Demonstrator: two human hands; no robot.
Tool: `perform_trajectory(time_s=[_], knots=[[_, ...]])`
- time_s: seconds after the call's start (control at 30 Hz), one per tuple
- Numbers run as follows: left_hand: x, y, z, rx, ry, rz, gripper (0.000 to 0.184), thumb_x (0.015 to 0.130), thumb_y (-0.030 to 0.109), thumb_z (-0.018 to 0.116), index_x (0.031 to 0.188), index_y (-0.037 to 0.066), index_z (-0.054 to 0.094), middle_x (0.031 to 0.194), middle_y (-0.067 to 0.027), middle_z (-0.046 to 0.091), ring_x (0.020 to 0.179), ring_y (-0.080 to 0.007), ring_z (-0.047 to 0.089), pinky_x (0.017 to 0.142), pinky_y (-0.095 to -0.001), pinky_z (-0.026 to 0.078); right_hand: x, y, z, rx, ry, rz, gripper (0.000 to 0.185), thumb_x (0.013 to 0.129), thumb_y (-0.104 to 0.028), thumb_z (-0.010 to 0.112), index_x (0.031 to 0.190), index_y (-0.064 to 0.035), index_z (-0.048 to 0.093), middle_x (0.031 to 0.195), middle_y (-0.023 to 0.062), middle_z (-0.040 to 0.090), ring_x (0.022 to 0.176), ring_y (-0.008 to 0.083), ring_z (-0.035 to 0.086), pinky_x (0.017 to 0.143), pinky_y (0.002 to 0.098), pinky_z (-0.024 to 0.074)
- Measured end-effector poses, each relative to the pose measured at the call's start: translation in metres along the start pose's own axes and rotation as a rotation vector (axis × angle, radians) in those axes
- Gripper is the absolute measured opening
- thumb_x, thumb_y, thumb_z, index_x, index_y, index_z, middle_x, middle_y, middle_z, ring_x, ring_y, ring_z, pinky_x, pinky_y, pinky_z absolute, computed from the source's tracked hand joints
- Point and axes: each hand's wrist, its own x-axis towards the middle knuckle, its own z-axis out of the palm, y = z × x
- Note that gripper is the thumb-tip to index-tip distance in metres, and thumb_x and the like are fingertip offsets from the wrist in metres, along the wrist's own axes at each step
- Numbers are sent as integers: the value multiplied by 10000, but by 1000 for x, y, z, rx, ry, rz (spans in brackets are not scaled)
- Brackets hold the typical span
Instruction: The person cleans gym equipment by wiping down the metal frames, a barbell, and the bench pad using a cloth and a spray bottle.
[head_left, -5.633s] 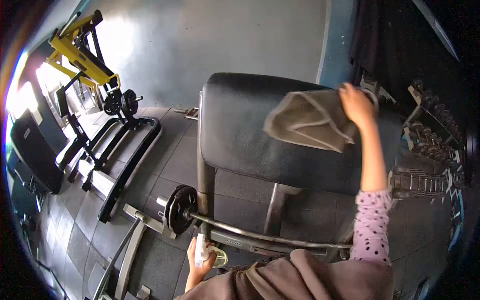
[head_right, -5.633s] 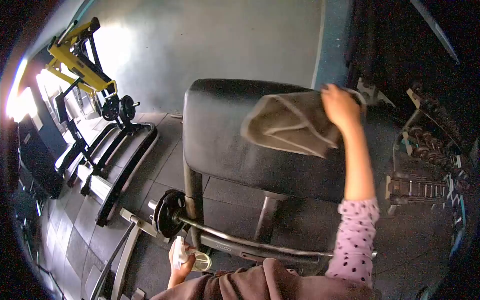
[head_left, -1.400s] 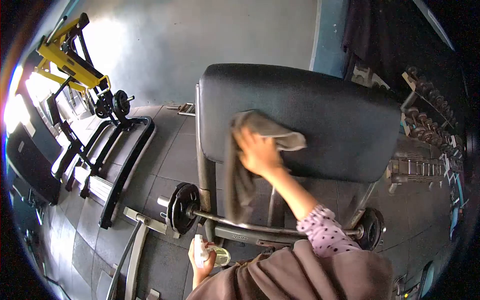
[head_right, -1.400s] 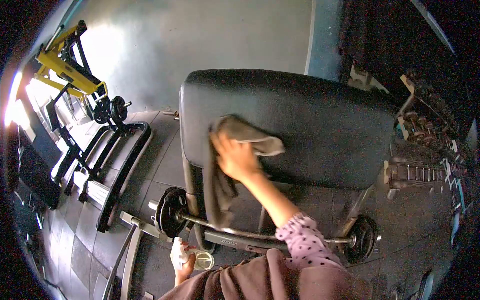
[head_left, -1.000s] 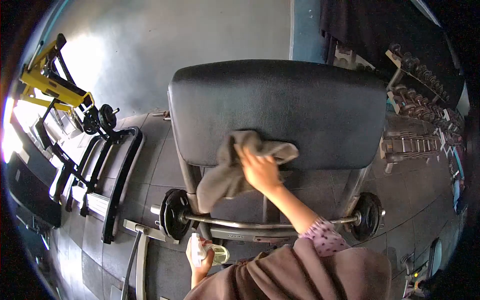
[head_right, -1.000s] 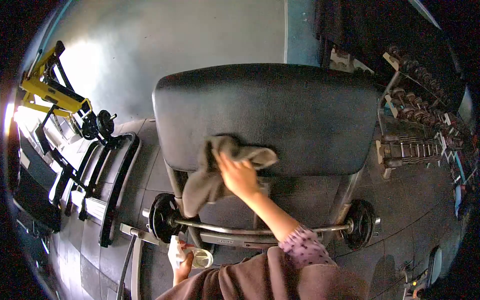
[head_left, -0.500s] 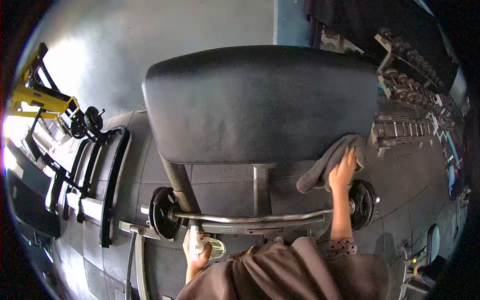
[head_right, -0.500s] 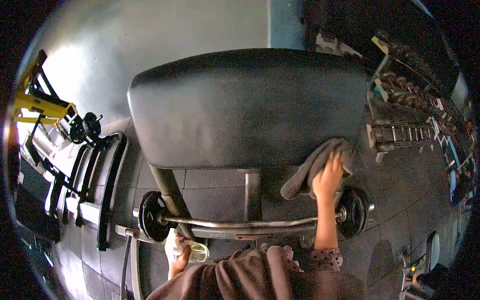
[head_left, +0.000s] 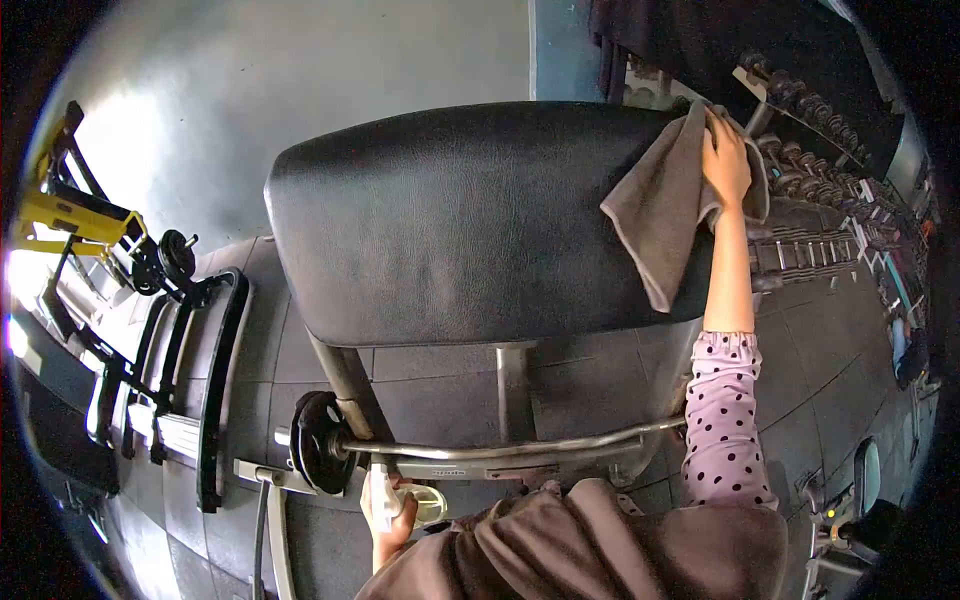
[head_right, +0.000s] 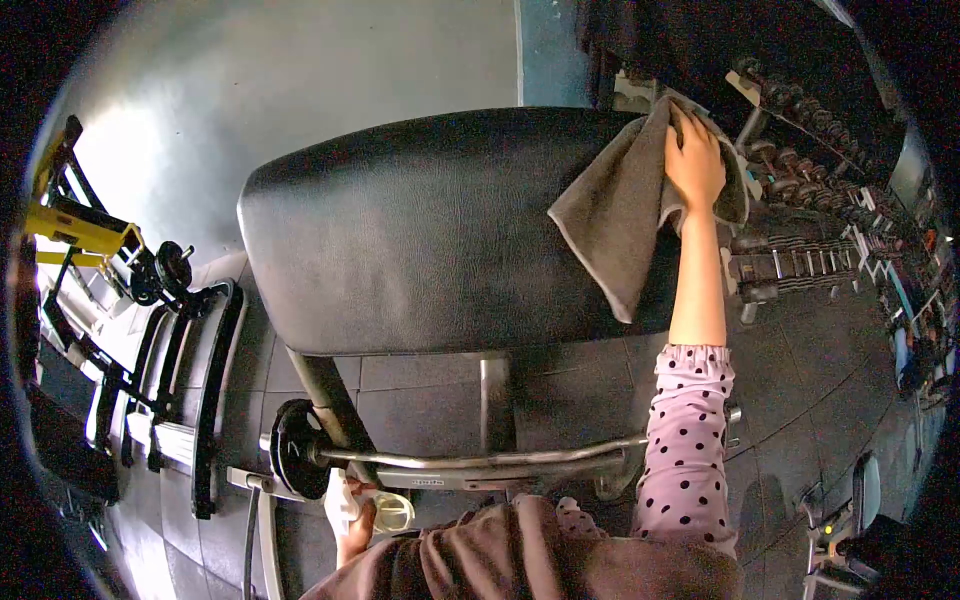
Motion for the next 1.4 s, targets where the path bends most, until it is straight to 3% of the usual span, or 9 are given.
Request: perform_trajectory(time_s=[0.27,0.33,0.53,0.63,0.87,0.93,1.03,1.2,1.4], knots=[[3,-5,1,96,-70,14,371,594,5,596,958,5,522,839,-118,545,718,-246,630,654,-347,510,-169,-11,-17,-49,59,-18,441,926,-139,384,1341,6,406,1490,147,259,1318,389,305,1061,487,284],[12,8,6,79,-82,16,367,598,5,594,958,5,523,842,-118,548,721,-246,631,653,-346,511,-230,-16,-13,11,-21,51,507,971,-297,290,1340,40,379,1486,188,248,1339,405,259,1076,514,215],[15,2,4,57,-36,43,356,606,12,592,955,-4,524,853,-122,563,724,-248,633,663,-354,512,-251,-27,-19,-68,-305,26,615,904,-358,456,1411,-37,324,1506,194,179,1352,434,205,1077,562,162],[19,9,0,189,-94,85,356,604,22,594,952,-6,523,846,-126,564,723,-260,633,672,-359,510,-153,-62,-33,-92,-305,-39,733,814,117,442,1452,-206,285,1533,84,160,1382,317,217,1084,587,175],[10,13,7,129,-10,-48,350,592,54,602,931,10,527,804,-132,567,701,-300,611,669,-371,498,-1,-100,-2,-86,-141,-195,379,902,-189,509,1280,-183,529,1338,27,497,1269,217,406,1084,499,215],[3,3,11,65,15,-40,344,587,50,599,922,12,532,808,-134,569,703,-299,601,664,-377,492,-27,-104,-1,-82,87,-276,414,876,-169,540,1289,-155,515,1355,43,478,1280,226,391,1083,500,217],[1,-7,10,109,-21,12,330,579,37,592,904,13,540,812,-134,569,715,-297,589,664,-382,485,-118,-136,-22,-219,-217,-218,635,777,-145,643,1370,-130,415,1512,93,217,1329,308,292,1045,512,252],[9,13,13,74,-57,16,296,590,38,606,880,10,549,815,-121,573,728,-298,589,660,-377,485,-256,-145,-21,149,-235,-276,605,730,-159,555,1320,-58,463,1435,241,305,1331,417,251,1078,567,157],[11,20,0,128,-47,45,324,597,45,632,908,-3,553,823,-124,580,727,-283,622,687,-364,506,-171,-166,-30,109,-226,-377,694,727,-197,601,1385,-296,406,1432,133,372,1178,320,461,917,483,360]])
